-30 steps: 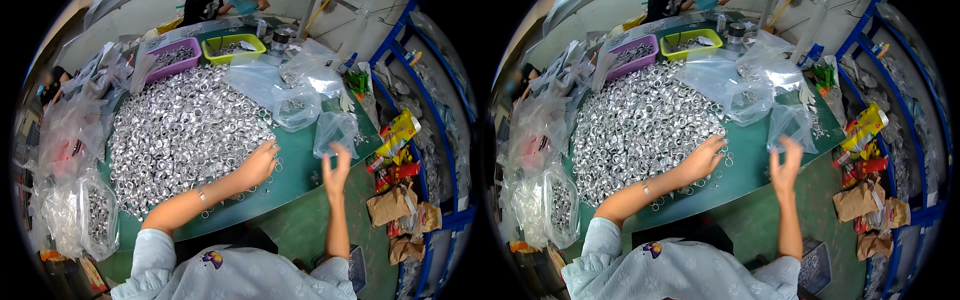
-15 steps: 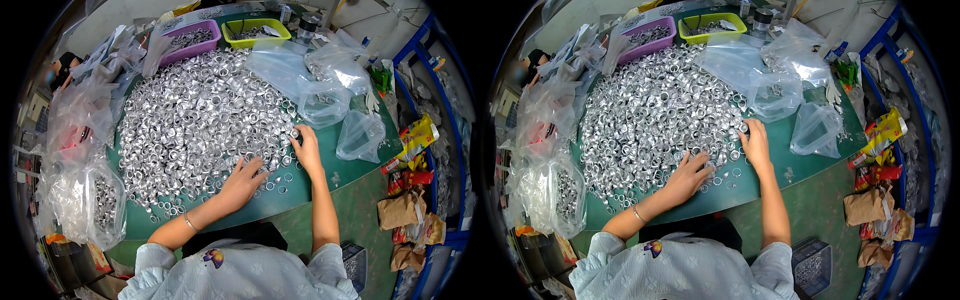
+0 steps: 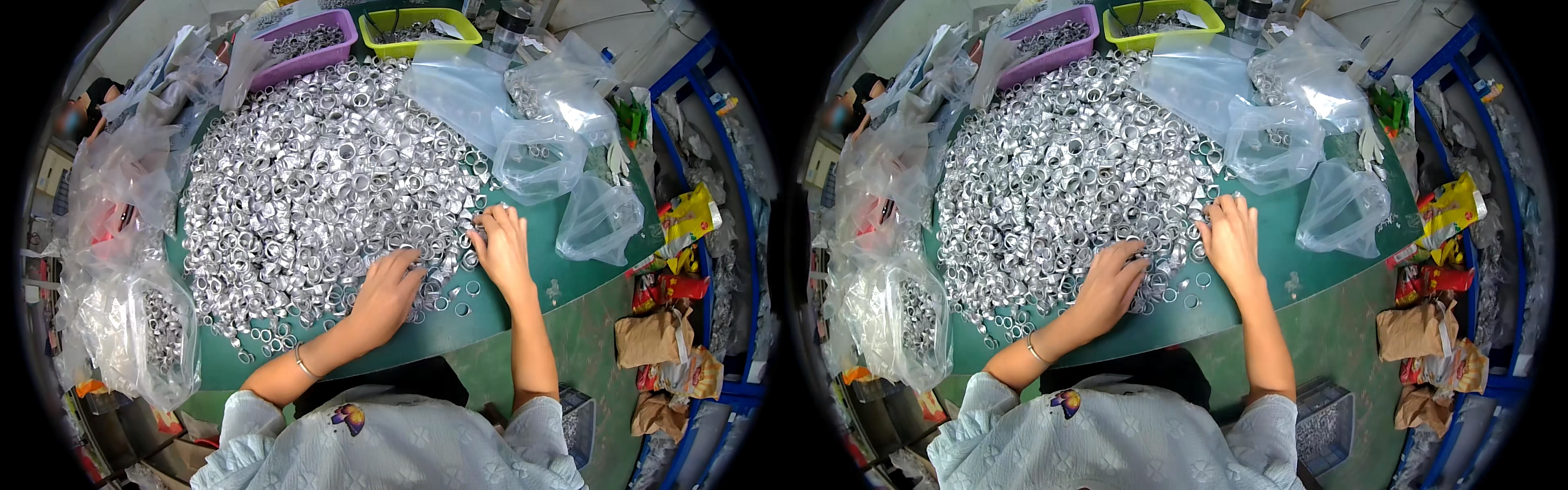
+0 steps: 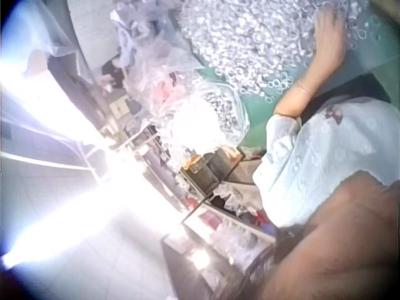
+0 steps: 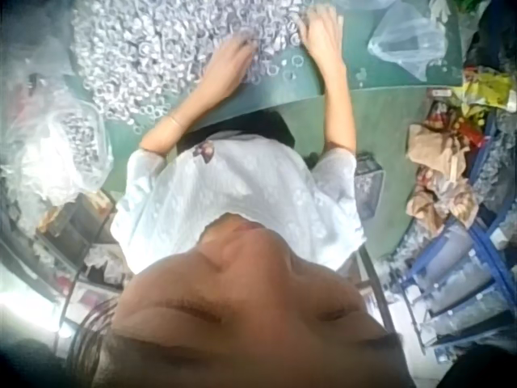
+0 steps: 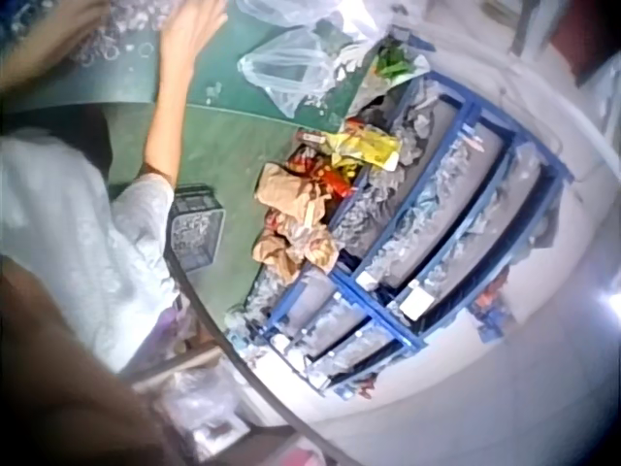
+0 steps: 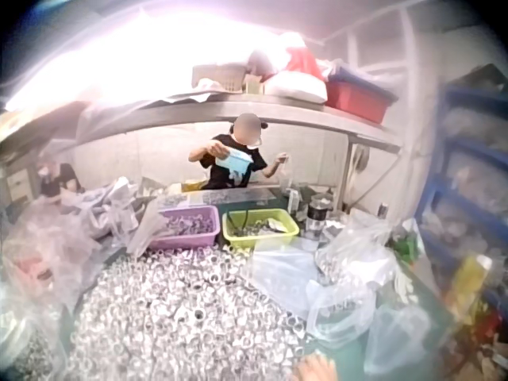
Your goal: The person sorts through a large pile of silver metal rings by hand on a green table and places some into a plastic bag.
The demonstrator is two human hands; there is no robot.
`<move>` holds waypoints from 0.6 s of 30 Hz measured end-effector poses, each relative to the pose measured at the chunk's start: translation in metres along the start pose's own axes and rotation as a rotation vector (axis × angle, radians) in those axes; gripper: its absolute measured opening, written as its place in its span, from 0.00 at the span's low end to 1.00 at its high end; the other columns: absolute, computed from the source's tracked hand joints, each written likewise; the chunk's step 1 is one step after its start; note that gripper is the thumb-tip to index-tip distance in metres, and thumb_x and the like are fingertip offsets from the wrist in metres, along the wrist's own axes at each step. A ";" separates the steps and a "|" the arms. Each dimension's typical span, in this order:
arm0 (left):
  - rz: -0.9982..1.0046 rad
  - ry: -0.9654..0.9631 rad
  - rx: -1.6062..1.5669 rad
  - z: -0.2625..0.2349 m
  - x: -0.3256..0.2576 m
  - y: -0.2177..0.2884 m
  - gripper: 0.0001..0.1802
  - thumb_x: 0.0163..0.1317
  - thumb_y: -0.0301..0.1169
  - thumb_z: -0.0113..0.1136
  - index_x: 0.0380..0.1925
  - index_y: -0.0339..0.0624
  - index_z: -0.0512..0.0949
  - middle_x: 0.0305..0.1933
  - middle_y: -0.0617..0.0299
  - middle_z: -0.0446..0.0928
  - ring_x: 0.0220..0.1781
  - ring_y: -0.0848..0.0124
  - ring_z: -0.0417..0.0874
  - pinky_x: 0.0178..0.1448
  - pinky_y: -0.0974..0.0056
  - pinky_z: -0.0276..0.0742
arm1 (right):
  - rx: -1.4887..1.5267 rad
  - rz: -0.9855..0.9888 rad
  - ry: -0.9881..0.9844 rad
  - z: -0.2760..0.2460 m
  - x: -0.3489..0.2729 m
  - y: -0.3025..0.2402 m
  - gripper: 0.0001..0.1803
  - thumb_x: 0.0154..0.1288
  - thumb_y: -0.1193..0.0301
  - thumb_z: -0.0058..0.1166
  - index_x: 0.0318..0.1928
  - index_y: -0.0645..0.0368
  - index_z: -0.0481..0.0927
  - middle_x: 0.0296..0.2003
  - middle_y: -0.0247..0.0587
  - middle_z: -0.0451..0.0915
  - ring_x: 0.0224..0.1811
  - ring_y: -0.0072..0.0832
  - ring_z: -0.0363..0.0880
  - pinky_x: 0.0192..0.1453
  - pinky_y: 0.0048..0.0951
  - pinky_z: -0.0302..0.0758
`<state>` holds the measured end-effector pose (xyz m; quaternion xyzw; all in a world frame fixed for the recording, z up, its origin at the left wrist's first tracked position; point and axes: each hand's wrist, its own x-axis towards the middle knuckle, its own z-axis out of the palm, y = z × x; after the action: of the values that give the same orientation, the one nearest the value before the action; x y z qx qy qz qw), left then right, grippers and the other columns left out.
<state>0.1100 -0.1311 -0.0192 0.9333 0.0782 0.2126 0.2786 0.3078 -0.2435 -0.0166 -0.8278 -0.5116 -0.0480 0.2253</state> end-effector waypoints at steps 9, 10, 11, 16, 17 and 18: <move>-0.012 0.009 0.031 0.000 0.014 -0.007 0.14 0.54 0.23 0.60 0.42 0.36 0.76 0.55 0.50 0.69 0.59 0.52 0.69 0.64 0.47 0.60 | 0.683 0.286 0.363 -0.017 -0.023 0.019 0.06 0.59 0.72 0.58 0.35 0.60 0.76 0.48 0.39 0.75 0.47 0.29 0.72 0.51 0.31 0.67; -0.026 0.005 0.032 -0.001 0.012 -0.008 0.14 0.54 0.24 0.59 0.42 0.36 0.75 0.55 0.50 0.69 0.59 0.52 0.68 0.65 0.45 0.59 | 0.941 0.448 0.503 -0.019 -0.027 0.027 0.07 0.62 0.71 0.56 0.38 0.60 0.76 0.49 0.40 0.75 0.47 0.28 0.73 0.51 0.30 0.69; -0.030 -0.001 0.022 -0.001 0.012 -0.007 0.14 0.55 0.24 0.59 0.42 0.36 0.75 0.55 0.49 0.69 0.59 0.52 0.68 0.65 0.45 0.59 | 0.996 0.516 0.695 -0.028 -0.028 0.039 0.08 0.66 0.70 0.52 0.41 0.62 0.73 0.50 0.42 0.74 0.49 0.27 0.73 0.52 0.29 0.71; -0.027 0.006 0.025 0.000 0.012 -0.001 0.14 0.54 0.23 0.61 0.42 0.38 0.75 0.56 0.50 0.69 0.58 0.52 0.70 0.65 0.45 0.60 | 0.835 0.617 1.299 -0.032 -0.014 0.100 0.12 0.73 0.71 0.41 0.48 0.69 0.68 0.56 0.51 0.70 0.55 0.32 0.72 0.57 0.33 0.71; -0.032 -0.014 0.024 0.001 0.012 0.000 0.14 0.55 0.23 0.60 0.43 0.38 0.75 0.56 0.50 0.69 0.58 0.52 0.70 0.65 0.45 0.60 | 0.660 0.604 1.320 -0.025 -0.013 0.120 0.13 0.73 0.70 0.41 0.49 0.68 0.68 0.54 0.50 0.71 0.55 0.32 0.72 0.56 0.33 0.71; -0.040 -0.025 0.025 0.001 0.012 0.000 0.14 0.55 0.24 0.60 0.43 0.38 0.75 0.56 0.51 0.69 0.58 0.52 0.70 0.66 0.45 0.59 | 0.491 0.580 1.332 -0.024 -0.009 0.133 0.14 0.73 0.69 0.41 0.50 0.68 0.68 0.53 0.50 0.72 0.55 0.31 0.73 0.54 0.32 0.72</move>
<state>0.1207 -0.1285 -0.0155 0.9377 0.0961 0.1941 0.2718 0.4223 -0.3107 -0.0406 -0.6514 -0.0262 -0.3606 0.6670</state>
